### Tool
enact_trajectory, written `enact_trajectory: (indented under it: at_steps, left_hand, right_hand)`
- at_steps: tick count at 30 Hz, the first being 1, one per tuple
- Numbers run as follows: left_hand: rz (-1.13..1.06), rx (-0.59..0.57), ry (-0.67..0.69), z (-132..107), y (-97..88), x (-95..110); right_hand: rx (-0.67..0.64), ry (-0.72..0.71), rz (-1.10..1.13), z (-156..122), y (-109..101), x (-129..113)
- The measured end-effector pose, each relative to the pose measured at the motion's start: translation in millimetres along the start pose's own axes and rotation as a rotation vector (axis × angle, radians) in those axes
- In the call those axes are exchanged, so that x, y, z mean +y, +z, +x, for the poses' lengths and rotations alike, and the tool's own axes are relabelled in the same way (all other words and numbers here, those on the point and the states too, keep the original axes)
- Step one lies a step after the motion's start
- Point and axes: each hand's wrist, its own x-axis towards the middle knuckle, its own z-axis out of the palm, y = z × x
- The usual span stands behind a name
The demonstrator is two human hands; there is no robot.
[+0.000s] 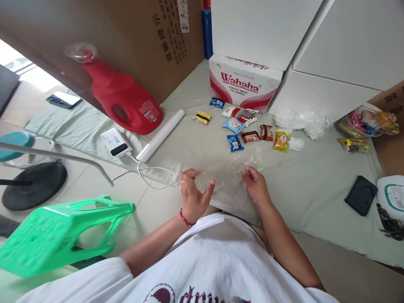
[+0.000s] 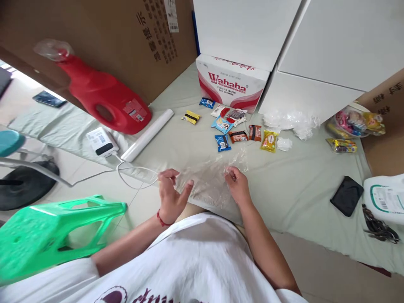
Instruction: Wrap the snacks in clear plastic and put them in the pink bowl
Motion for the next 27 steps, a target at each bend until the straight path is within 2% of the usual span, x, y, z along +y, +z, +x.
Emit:
enact_trajectory:
  at_steps: [2, 4, 5, 6, 8, 9, 11, 14, 17, 19, 21, 22, 24, 25, 26, 27]
  left_hand:
    - [0.092, -0.015, 0.145, 16.4, -0.1, 13.3]
    - [0.097, -0.166, 0.189, 34.7, 13.8, 21.8]
    - [0.066, -0.251, 0.164, 43.8, 24.1, 22.5]
    - [0.017, -0.325, 0.091, 52.7, 35.4, 20.7]
    - [-0.113, -0.401, -0.163, 68.6, 56.5, 10.5]
    - [-0.175, -0.398, -0.286, 75.1, 65.0, 3.3]
    - [-0.252, -0.378, -0.436, 84.8, 76.6, -11.4]
    - [-0.318, -0.391, -0.550, 90.3, 83.0, -27.8]
    - [-0.362, -0.386, -0.635, 89.0, 79.7, -36.6]
    - [-0.357, -0.315, -0.639, 87.1, 71.4, -39.1]
    - [-0.333, -0.188, -0.604, 85.0, 58.2, -37.0]
    - [-0.306, -0.107, -0.542, 83.9, 50.6, -33.4]
    - [-0.232, 0.007, -0.321, 81.4, 37.6, -20.6]
    - [-0.196, -0.007, -0.181, 80.4, 34.2, -12.2]
    - [-0.168, -0.082, -0.038, 79.8, 33.9, -3.2]
    - [-0.148, -0.210, 0.096, 79.8, 37.4, 5.3]
  right_hand:
    - [-0.063, -0.034, -0.044, -4.3, 0.8, -2.9]
    - [-0.124, -0.061, -0.075, -7.5, 1.8, -6.5]
    - [-0.141, -0.070, -0.085, -8.4, 1.3, -8.1]
    - [-0.138, -0.075, -0.091, -8.7, -0.7, -9.1]
    - [-0.063, -0.062, -0.083, -8.1, -9.7, -8.7]
    - [0.004, -0.041, -0.067, -7.6, -16.9, -7.0]
    - [0.149, 0.018, -0.009, -7.1, -34.5, -1.3]
    - [0.284, 0.114, 0.090, -8.1, -60.4, 9.3]
    - [0.317, 0.164, 0.103, -8.8, -75.0, 17.2]
    - [0.319, 0.183, 0.088, -8.3, -78.1, 20.8]
    - [0.306, 0.192, 0.078, -7.5, -78.0, 23.3]
    - [0.296, 0.192, 0.074, -7.1, -77.3, 24.2]
    - [0.272, 0.189, 0.065, -6.4, -75.6, 25.2]
    - [0.264, 0.189, 0.062, -6.1, -74.6, 25.2]
    - [0.259, 0.191, 0.059, -5.8, -73.7, 25.1]
    - [0.254, 0.196, 0.058, -5.4, -73.0, 24.9]
